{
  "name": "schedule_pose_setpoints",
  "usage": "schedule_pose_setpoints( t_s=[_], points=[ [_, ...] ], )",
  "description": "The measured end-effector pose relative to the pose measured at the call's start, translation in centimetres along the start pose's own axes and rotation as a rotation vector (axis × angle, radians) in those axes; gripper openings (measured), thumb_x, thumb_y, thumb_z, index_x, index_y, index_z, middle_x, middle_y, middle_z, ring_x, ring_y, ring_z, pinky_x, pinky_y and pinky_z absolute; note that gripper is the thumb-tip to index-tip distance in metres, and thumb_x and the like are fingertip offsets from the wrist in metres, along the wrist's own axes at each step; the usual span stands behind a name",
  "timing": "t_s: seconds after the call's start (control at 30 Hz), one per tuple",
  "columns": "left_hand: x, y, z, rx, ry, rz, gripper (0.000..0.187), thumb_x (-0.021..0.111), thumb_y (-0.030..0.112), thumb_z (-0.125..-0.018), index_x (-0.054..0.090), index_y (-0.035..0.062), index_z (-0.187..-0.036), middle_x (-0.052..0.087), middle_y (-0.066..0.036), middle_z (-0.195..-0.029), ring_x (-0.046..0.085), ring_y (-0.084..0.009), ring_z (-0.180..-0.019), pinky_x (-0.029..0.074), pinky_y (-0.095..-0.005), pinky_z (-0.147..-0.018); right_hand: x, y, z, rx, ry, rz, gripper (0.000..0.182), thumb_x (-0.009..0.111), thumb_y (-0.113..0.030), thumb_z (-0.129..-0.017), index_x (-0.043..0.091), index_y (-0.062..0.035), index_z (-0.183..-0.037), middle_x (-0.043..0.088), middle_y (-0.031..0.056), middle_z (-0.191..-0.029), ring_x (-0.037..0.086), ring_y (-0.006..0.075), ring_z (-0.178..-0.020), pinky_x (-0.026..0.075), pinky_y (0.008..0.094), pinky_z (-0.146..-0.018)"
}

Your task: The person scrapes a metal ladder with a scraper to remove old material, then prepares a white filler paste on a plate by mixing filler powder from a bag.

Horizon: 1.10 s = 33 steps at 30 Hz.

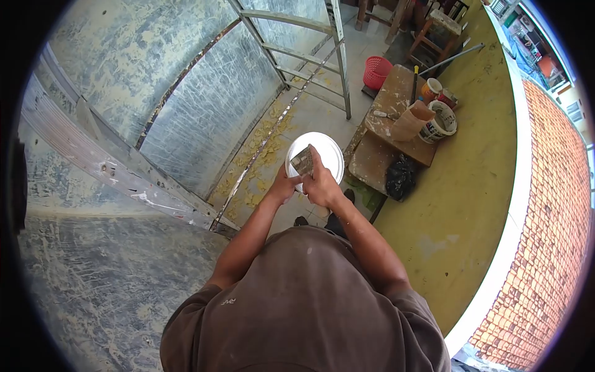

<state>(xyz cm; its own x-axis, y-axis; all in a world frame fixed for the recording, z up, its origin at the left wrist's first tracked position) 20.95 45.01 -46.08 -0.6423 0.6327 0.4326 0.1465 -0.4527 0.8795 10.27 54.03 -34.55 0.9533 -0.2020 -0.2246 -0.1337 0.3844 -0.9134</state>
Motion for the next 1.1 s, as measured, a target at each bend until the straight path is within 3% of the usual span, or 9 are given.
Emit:
schedule_pose_setpoints(
  t_s=[0.13, 0.2, 0.3, 0.43, 0.63, 0.7, 0.83, 1.03, 1.1],
  points=[
    [1.3, 1.4, 0.1, 0.032, 0.050, -0.071, 0.061, 0.059, -0.008, -0.077, 0.042, 0.0027, -0.134, 0.057, -0.009, -0.124, 0.056, -0.0193, -0.114, 0.047, -0.0338, -0.094, 0.3, -0.1, 0.5, -0.117, -0.009, 0.102, 0.081, 0.042, 0.000, -0.083, 0.001, -0.0130, -0.151, 0.060, 0.0152, -0.072, 0.053, 0.0202, -0.045, 0.045, 0.0368, -0.048],
    [1.7, 1.9, 0.0, 0.036, 0.038, 0.013, 0.057, 0.060, -0.006, -0.078, 0.043, 0.0021, -0.133, 0.059, -0.009, -0.121, 0.057, -0.0179, -0.112, 0.047, -0.0330, -0.094, 0.5, -0.4, 0.9, -0.097, -0.035, 0.197, 0.081, 0.043, -0.002, -0.082, -0.001, -0.0081, -0.149, 0.064, 0.0286, -0.093, 0.065, 0.0382, -0.069, 0.051, 0.0454, -0.070],
    [1.6, 1.8, -0.2, 0.073, -0.003, 0.041, 0.054, 0.060, -0.004, -0.080, 0.046, 0.0026, -0.131, 0.060, -0.008, -0.119, 0.057, -0.0165, -0.110, 0.046, -0.0318, -0.094, 0.6, -0.4, 0.8, -0.028, -0.013, 0.133, 0.078, 0.043, -0.004, -0.083, 0.001, -0.0059, -0.148, 0.062, 0.0324, -0.100, 0.065, 0.0404, -0.074, 0.050, 0.0460, -0.074],
    [1.8, 3.5, -0.2, 0.220, 0.041, -0.243, 0.048, 0.060, -0.003, -0.080, 0.049, 0.0016, -0.127, 0.061, -0.009, -0.119, 0.057, -0.0170, -0.109, 0.046, -0.0311, -0.093, 2.3, 2.1, -0.5, -0.207, 0.174, 0.149, 0.072, 0.042, -0.003, -0.084, 0.008, -0.0095, -0.148, 0.058, 0.0167, -0.080, 0.053, 0.0200, -0.046, 0.044, 0.0362, -0.044],
    [1.5, 5.0, 0.5, 0.286, 0.031, -0.386, 0.049, 0.058, -0.003, -0.077, 0.050, 0.0005, -0.126, 0.062, -0.012, -0.115, 0.057, -0.0189, -0.109, 0.045, -0.0329, -0.094, 2.1, -1.7, 0.9, 0.002, 0.131, -0.243, 0.057, 0.046, -0.002, -0.082, 0.023, 0.0006, -0.133, 0.051, 0.0089, -0.070, 0.049, 0.0174, -0.043, 0.039, 0.0329, -0.039],
    [-0.2, 2.1, 0.8, 0.285, -0.117, -0.394, 0.056, 0.059, 0.000, -0.073, 0.046, 0.0009, -0.128, 0.061, -0.009, -0.112, 0.058, -0.0186, -0.103, 0.044, -0.0322, -0.094, 1.2, -1.3, -0.1, 0.013, 0.240, -0.378, 0.028, 0.048, 0.001, -0.081, 0.036, 0.0032, -0.107, 0.047, 0.0047, -0.058, 0.047, 0.0158, -0.039, 0.039, 0.0313, -0.037],
    [1.3, 0.3, 1.7, 0.207, -0.013, -0.386, 0.050, 0.055, 0.001, -0.072, 0.048, 0.0009, -0.121, 0.060, -0.005, -0.102, 0.057, -0.0157, -0.096, 0.047, -0.0311, -0.085, -1.3, 2.3, -3.7, 0.201, 0.152, -0.492, 0.014, 0.049, 0.002, -0.081, 0.039, 0.0012, -0.092, 0.047, 0.0054, -0.056, 0.048, 0.0165, -0.038, 0.038, 0.0331, -0.034],
    [2.0, 0.2, 0.1, 0.219, 0.098, -0.143, 0.053, 0.048, -0.012, -0.071, 0.049, 0.0005, -0.123, 0.058, -0.006, -0.102, 0.059, -0.0129, -0.087, 0.049, -0.0306, -0.077, 0.8, 0.5, -4.2, 0.164, 0.268, -0.221, 0.027, 0.052, -0.003, -0.085, 0.037, 0.0085, -0.104, 0.053, 0.0112, -0.066, 0.051, 0.0194, -0.040, 0.039, 0.0349, -0.034],
    [2.3, 0.8, 0.3, 0.218, 0.079, -0.198, 0.053, 0.048, -0.012, -0.071, 0.049, 0.0009, -0.122, 0.057, -0.004, -0.100, 0.058, -0.0119, -0.086, 0.048, -0.0298, -0.077, 1.1, 0.1, -4.3, 0.190, 0.287, -0.178, 0.035, 0.049, -0.003, -0.082, 0.038, 0.0131, -0.111, 0.058, 0.0222, -0.076, 0.059, 0.0261, -0.048, 0.045, 0.0397, -0.042]
  ],
)
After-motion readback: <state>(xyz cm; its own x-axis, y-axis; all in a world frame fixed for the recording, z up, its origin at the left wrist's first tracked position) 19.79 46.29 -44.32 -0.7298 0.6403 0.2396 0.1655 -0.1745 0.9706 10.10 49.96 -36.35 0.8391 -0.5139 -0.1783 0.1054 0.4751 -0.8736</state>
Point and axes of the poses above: each hand's wrist, its own z-axis away from the middle knuckle, its own x-axis out of the palm, y = z × x, the point moved 2 cm from there along -z, towards the middle knuckle
